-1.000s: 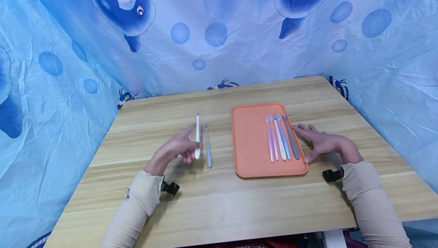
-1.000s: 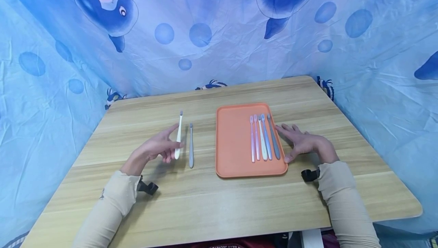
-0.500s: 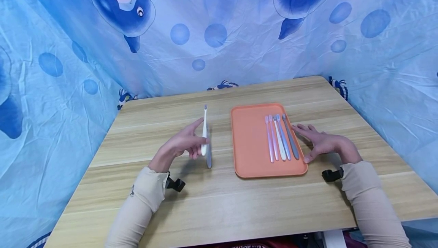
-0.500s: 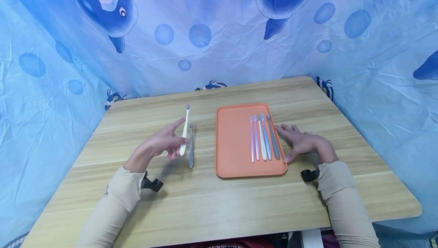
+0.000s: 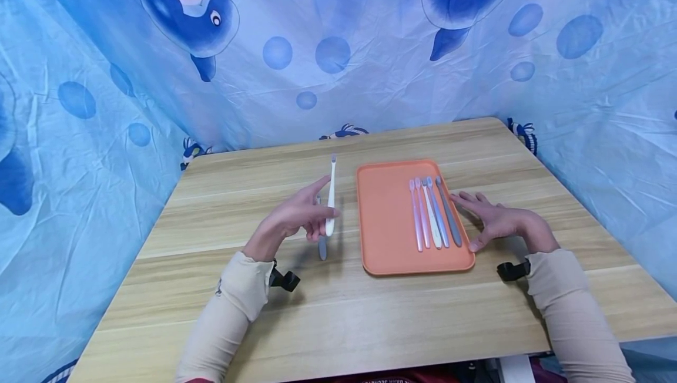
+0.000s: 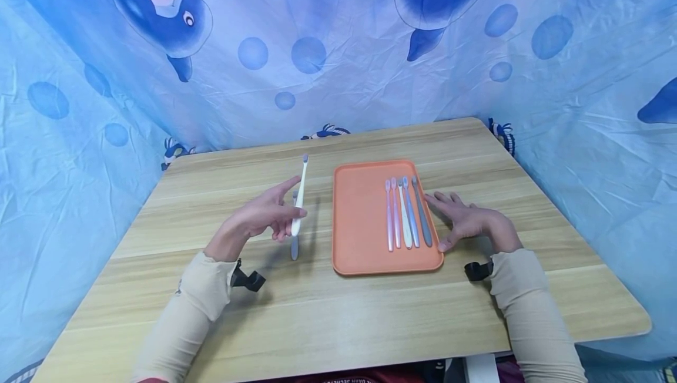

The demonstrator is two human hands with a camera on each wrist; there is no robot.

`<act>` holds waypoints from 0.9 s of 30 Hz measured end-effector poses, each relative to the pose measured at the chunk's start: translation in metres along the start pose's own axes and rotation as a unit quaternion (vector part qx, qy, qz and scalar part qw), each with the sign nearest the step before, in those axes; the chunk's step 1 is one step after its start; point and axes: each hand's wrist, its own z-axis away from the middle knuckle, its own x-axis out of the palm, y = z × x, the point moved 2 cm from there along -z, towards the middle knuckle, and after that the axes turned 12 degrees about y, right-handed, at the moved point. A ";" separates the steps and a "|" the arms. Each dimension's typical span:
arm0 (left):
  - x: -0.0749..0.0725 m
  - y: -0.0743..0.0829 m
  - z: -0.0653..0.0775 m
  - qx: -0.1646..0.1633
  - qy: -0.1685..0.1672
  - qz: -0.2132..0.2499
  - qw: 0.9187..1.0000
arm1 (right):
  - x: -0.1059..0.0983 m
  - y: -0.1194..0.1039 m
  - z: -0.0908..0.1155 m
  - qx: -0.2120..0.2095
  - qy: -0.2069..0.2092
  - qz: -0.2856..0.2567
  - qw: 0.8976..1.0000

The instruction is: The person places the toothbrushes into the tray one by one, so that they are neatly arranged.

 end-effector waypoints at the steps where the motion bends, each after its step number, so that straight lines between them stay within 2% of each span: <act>1: 0.002 0.001 -0.001 0.002 -0.001 0.002 1.000 | 0.000 0.000 0.000 0.000 0.000 0.000 1.000; 17: 0.029 0.017 -0.010 0.006 -0.024 0.030 0.999 | 0.001 0.000 0.000 0.007 0.000 0.002 1.000; 27: 0.048 0.023 -0.018 0.011 -0.032 0.025 0.999 | 0.000 0.000 0.000 -0.003 0.001 0.003 1.000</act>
